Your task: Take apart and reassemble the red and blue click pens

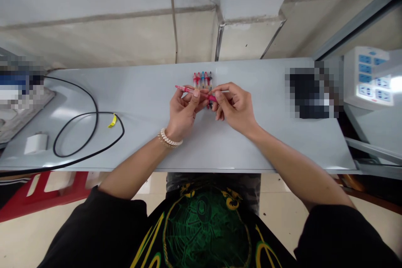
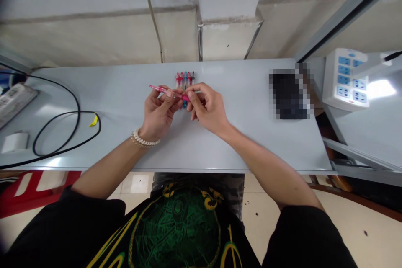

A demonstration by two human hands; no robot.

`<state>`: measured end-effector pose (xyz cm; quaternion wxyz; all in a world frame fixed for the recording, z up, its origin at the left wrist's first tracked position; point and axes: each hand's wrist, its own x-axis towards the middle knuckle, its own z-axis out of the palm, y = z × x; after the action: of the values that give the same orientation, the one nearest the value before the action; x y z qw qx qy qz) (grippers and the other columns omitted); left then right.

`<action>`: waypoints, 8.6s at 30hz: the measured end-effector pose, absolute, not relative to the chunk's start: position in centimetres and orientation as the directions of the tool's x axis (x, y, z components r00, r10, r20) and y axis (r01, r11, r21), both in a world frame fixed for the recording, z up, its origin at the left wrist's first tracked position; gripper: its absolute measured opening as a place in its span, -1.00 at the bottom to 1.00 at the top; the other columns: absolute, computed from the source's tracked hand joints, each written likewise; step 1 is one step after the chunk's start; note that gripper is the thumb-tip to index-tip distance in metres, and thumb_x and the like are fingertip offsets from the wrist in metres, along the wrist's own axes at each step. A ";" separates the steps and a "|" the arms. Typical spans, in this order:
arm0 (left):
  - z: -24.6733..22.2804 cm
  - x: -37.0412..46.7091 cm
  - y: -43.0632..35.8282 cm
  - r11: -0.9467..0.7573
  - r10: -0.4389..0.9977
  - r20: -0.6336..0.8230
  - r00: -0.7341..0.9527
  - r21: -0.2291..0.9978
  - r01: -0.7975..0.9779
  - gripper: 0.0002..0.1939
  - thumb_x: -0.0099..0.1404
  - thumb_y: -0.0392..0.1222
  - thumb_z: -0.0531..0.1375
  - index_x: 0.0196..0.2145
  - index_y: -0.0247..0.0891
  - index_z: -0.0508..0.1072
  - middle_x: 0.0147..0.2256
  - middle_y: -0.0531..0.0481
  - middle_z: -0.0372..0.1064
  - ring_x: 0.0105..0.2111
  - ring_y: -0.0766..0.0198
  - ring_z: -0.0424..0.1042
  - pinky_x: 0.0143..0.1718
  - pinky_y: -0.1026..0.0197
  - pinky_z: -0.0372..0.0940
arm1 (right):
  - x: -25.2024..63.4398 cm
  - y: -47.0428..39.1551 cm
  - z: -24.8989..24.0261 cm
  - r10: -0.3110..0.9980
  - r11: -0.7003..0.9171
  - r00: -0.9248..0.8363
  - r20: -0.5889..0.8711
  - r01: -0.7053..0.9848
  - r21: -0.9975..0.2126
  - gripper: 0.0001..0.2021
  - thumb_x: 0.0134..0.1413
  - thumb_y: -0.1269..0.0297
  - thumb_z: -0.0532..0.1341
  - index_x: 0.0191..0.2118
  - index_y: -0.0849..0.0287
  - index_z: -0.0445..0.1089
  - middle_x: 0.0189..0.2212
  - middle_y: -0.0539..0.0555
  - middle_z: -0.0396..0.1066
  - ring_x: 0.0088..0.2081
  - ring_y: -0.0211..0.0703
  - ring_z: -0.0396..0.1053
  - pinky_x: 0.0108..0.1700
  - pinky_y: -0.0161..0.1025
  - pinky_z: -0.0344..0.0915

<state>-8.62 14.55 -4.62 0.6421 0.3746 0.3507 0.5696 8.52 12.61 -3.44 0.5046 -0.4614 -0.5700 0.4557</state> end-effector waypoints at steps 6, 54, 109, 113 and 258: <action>-4.5 -8.8 14.6 0.071 0.991 -0.008 0.135 0.883 -0.464 -0.55 0.20 0.03 0.62 -0.21 -0.15 0.47 -0.18 0.00 0.70 -0.23 0.25 0.70 -0.15 0.24 0.62 | 8.9 13.3 -3.1 0.982 -0.048 -0.185 -0.034 -0.070 -0.996 -0.43 0.21 -0.38 0.38 -0.10 0.04 0.33 -0.55 -0.11 0.47 -0.67 -0.25 0.41 -0.70 -0.31 0.24; -4.5 -9.4 15.5 0.011 1.000 -0.017 -0.009 0.894 -0.448 -0.65 0.31 -0.02 0.56 -0.20 -0.15 0.48 -0.18 -0.01 0.70 -0.06 0.17 0.73 0.02 0.18 0.60 | 9.3 12.9 -3.9 0.967 0.251 -0.143 0.212 0.359 -0.899 -0.40 0.42 -0.40 0.12 -0.35 0.07 0.36 -0.52 -0.01 0.39 -0.53 -0.24 0.31 -0.42 -0.21 0.26; -5.7 -12.0 19.1 -0.086 0.996 0.065 -0.068 0.917 -0.389 -0.40 0.31 -0.04 0.51 0.24 -0.05 0.48 -0.29 0.07 0.66 -0.22 0.22 0.69 -0.09 0.19 0.58 | 9.6 16.4 -5.9 0.991 0.001 0.130 -0.004 -0.039 -0.999 -0.61 0.47 0.15 0.33 -0.46 0.13 0.47 -0.70 -0.13 0.27 -0.63 -0.40 0.11 -0.52 -0.36 0.09; -6.1 -12.2 19.5 -0.135 0.991 0.124 -0.055 0.935 -0.327 -0.42 0.27 0.01 0.53 0.18 -0.04 0.49 -0.30 0.10 0.64 -0.19 0.21 0.70 -0.09 0.16 0.58 | 9.8 16.4 -6.5 0.994 0.035 0.107 0.036 0.012 -0.999 -0.60 0.45 0.03 0.33 -0.44 0.10 0.47 -0.67 -0.10 0.28 -0.60 -0.35 0.12 -0.50 -0.30 0.07; -4.5 -9.7 19.1 0.110 0.983 -0.179 -0.043 0.758 -0.643 -0.78 0.48 -0.37 0.38 -0.38 -0.30 0.62 -0.34 -0.02 0.66 -0.31 0.43 0.68 -0.25 0.50 0.54 | 9.7 13.6 -3.3 0.958 0.127 -0.270 0.095 0.105 -0.986 -0.47 0.11 -0.29 0.46 -0.22 0.18 0.59 -0.38 0.06 0.57 -0.47 -0.31 0.26 -0.42 -0.23 0.24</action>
<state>-9.69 19.08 -4.50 0.6508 0.2346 0.3623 0.6247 9.67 13.60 -3.31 0.4248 -0.4295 -0.6190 0.5019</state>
